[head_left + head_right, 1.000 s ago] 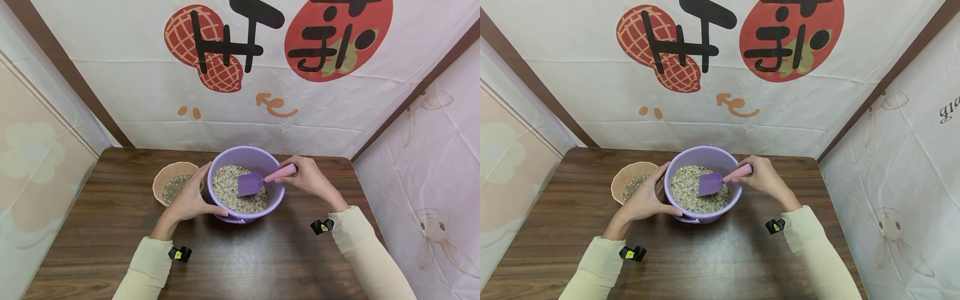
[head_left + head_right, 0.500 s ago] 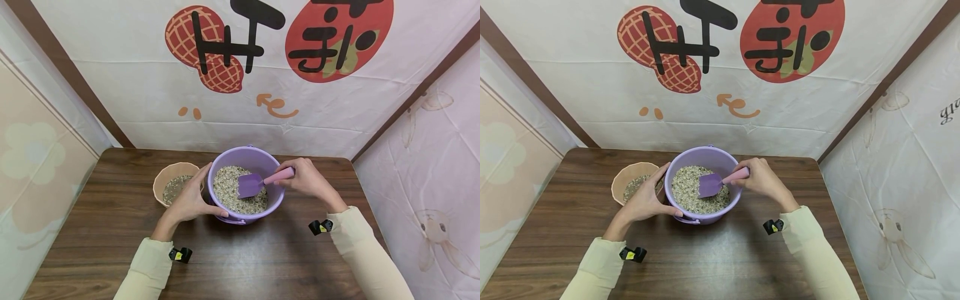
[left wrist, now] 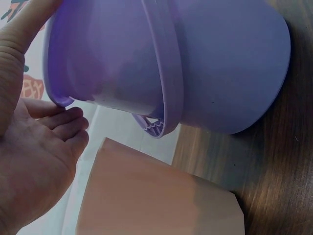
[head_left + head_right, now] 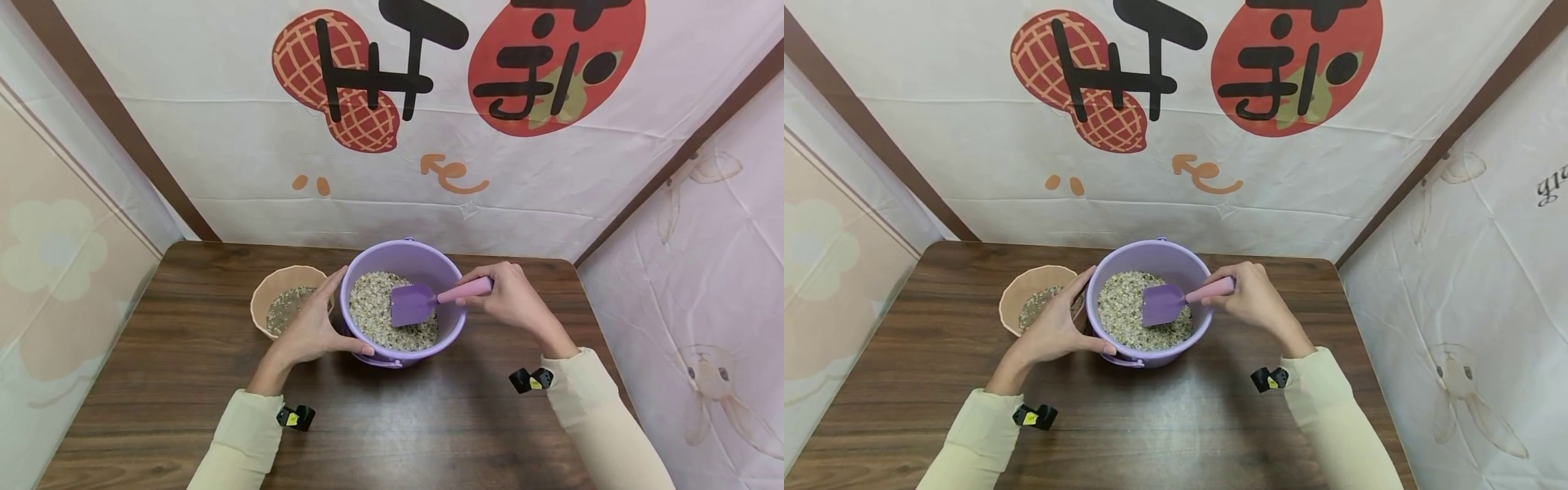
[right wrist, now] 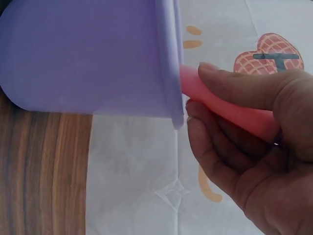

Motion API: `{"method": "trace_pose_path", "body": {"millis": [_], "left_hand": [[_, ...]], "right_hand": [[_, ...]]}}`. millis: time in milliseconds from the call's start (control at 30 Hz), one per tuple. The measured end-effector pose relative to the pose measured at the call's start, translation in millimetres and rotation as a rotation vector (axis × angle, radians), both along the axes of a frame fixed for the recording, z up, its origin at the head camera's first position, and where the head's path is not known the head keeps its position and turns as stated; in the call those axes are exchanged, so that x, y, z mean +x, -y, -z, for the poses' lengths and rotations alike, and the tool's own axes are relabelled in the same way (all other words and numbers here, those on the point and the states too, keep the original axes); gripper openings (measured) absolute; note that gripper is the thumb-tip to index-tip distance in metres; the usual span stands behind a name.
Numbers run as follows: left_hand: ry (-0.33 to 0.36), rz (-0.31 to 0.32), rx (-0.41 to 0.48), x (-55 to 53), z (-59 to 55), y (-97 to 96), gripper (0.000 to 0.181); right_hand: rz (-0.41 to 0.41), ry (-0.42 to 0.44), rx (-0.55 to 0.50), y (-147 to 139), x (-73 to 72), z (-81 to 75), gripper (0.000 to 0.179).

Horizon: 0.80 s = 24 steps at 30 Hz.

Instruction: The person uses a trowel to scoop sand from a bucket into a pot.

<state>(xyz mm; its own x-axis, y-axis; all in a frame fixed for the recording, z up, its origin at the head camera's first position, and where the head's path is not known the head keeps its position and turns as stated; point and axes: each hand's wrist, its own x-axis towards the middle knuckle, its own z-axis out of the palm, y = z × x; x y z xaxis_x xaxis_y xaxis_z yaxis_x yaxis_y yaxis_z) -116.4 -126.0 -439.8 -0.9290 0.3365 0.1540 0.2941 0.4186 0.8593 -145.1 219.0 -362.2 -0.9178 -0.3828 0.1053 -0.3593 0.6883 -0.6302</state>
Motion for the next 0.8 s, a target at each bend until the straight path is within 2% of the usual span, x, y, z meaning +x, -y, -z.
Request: {"method": "trace_pose_path", "body": {"millis": [333,800], "left_hand": [[0.004,0.002,-0.002,0.9,-1.8,-0.1,0.14],[0.002,-0.007,-0.003,1.8,-0.9,-0.1,0.14]], "right_hand": [[0.063,0.02,-0.018,-1.3,12.3,-1.2,0.021],[0.124,-0.013,-0.025,21.6,24.8,4.0,0.02]]}}
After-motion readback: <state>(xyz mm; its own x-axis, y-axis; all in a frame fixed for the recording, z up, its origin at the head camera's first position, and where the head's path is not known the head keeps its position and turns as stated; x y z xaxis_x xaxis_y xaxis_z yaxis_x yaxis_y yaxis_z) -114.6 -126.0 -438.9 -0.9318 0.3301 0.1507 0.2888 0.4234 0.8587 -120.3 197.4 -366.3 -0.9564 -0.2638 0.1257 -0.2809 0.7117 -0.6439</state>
